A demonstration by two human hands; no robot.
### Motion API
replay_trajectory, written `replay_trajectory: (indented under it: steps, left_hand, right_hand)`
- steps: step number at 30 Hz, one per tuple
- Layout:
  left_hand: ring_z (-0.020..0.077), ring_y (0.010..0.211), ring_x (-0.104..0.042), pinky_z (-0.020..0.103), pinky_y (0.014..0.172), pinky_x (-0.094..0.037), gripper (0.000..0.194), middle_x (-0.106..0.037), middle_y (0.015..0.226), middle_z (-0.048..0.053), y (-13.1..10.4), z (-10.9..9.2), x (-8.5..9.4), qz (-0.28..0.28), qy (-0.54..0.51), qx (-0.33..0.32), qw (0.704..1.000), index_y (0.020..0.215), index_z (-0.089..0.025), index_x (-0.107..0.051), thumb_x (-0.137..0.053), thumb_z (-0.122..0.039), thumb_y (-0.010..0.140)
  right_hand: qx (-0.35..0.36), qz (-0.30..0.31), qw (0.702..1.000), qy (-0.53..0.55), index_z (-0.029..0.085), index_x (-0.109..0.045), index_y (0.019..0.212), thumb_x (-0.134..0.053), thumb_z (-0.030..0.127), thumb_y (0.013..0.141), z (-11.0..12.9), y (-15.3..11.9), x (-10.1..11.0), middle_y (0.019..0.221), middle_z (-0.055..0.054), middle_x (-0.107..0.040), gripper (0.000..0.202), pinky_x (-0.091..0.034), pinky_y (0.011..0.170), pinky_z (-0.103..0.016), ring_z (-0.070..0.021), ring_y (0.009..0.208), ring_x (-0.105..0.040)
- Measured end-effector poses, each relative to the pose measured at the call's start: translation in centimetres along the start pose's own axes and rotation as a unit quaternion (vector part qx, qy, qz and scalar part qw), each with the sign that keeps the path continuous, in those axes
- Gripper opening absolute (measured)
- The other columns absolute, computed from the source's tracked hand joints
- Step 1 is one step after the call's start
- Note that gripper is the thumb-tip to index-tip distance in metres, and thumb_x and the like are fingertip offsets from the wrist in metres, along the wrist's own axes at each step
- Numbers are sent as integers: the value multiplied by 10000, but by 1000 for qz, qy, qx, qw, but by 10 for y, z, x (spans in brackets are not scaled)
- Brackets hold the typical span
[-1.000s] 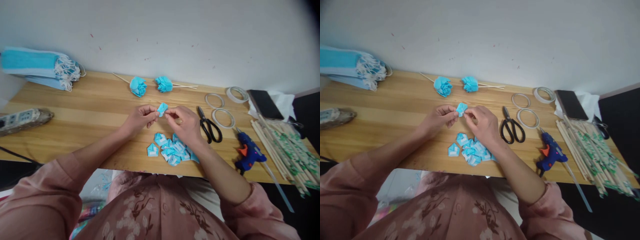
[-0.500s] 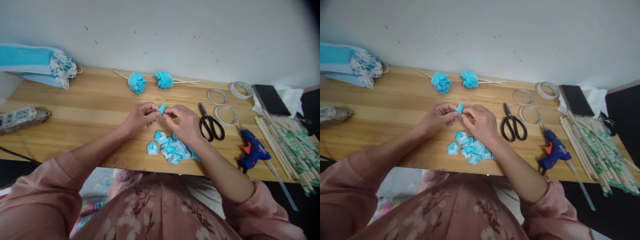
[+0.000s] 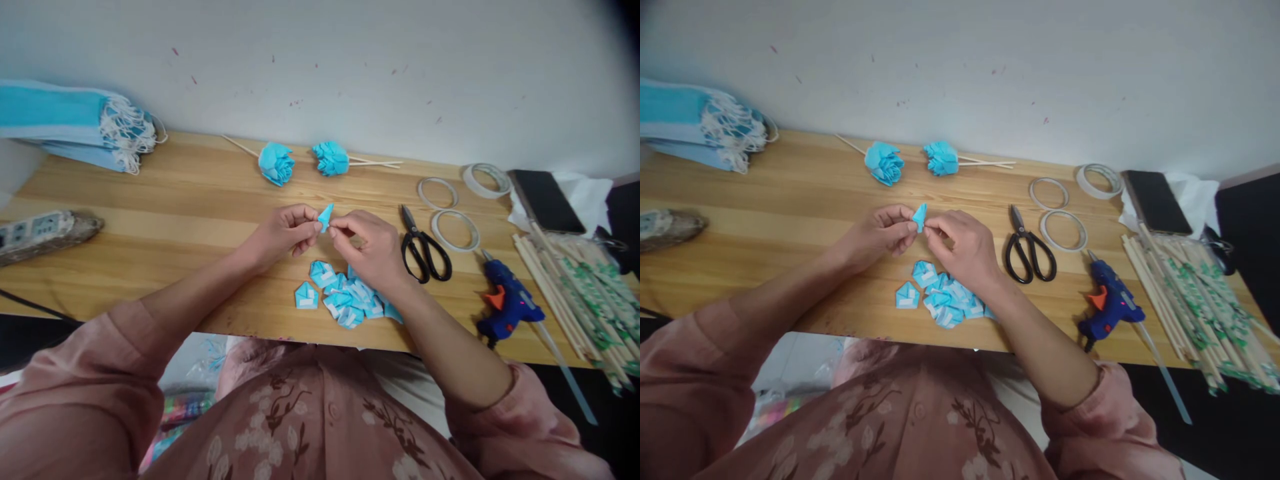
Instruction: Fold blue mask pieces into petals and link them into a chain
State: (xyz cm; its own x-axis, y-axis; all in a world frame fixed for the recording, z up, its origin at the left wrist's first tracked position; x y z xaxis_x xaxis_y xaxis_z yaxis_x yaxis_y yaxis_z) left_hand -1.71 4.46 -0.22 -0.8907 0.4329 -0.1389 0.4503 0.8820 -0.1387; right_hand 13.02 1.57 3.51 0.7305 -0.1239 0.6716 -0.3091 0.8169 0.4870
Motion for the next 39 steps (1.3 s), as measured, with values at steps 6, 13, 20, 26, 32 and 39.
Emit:
replay_trajectory:
  steps: [6, 13, 20, 26, 32, 39]
  left_hand:
    - [43, 448, -467, 161, 405, -368, 271, -573, 579, -56, 0, 0, 0, 5, -12, -1, 1000, 785, -163, -597, -786, -356, 764]
    - [43, 445, -468, 159, 399, -365, 274, -576, 574, -54, 0, 0, 0, 8, -23, 1, 1000, 790, -159, -607, -801, -349, 755]
    - [45, 440, -480, 159, 399, -356, 259, -584, 580, -49, 4, 5, 6, 2, -51, 5, 999, 784, -163, -583, -771, -341, 785]
    - [46, 435, -469, 155, 387, -334, 237, -567, 558, -41, 8, -2, 20, -35, -36, 5, 999, 714, -161, -547, -733, -286, 789]
    - [45, 412, -455, 156, 372, -328, 186, -564, 551, -42, 10, -7, 25, -58, -26, -9, 998, 696, -160, -536, -676, -208, 807]
    - [40, 392, -444, 152, 370, -319, 160, -560, 528, -51, 11, -7, 22, -60, 3, -2, 998, 726, -155, -555, -688, -187, 810]
  right_hand:
    - [0, -6, 1000, 4, 224, -682, 857, -560, 221, 938, 0, 0, 1, 783, -17, -693, 146, -467, 723, -319, -174, 746, -626]
    - [-4, -18, 1000, 3, 220, -685, 844, -568, 213, 916, 1, 2, 2, 770, -13, -699, 138, -471, 709, -303, -167, 724, -632]
    - [-16, -37, 999, -2, 215, -698, 839, -579, 198, 885, -4, 2, 5, 766, -7, -707, 129, -473, 703, -293, -166, 716, -635]
    - [-16, -54, 998, -8, 204, -676, 826, -585, 154, 887, 11, 6, 33, 769, -9, -704, 120, -458, 680, -281, -156, 701, -630]
    - [92, 314, 945, -29, 208, -677, 887, -536, 218, 1004, 70, -35, 47, 804, -6, -679, 183, -407, 676, -283, -148, 745, -610]
    - [83, 457, 883, -67, 180, -618, 885, -489, 114, 1009, 93, -130, 4, 848, -29, -673, 190, -391, 641, -304, -169, 740, -597]
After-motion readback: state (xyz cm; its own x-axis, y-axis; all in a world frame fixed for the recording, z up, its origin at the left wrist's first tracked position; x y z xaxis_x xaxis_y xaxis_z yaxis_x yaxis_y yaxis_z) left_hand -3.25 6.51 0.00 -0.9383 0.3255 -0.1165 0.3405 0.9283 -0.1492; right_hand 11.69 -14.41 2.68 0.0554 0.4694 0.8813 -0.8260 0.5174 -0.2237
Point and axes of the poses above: each hand's wrist, its own y-axis towards the middle knuckle, its own x-axis out of the back of the hand, z = x × y, the point moved 6 cm from there along y, towards the middle knuckle
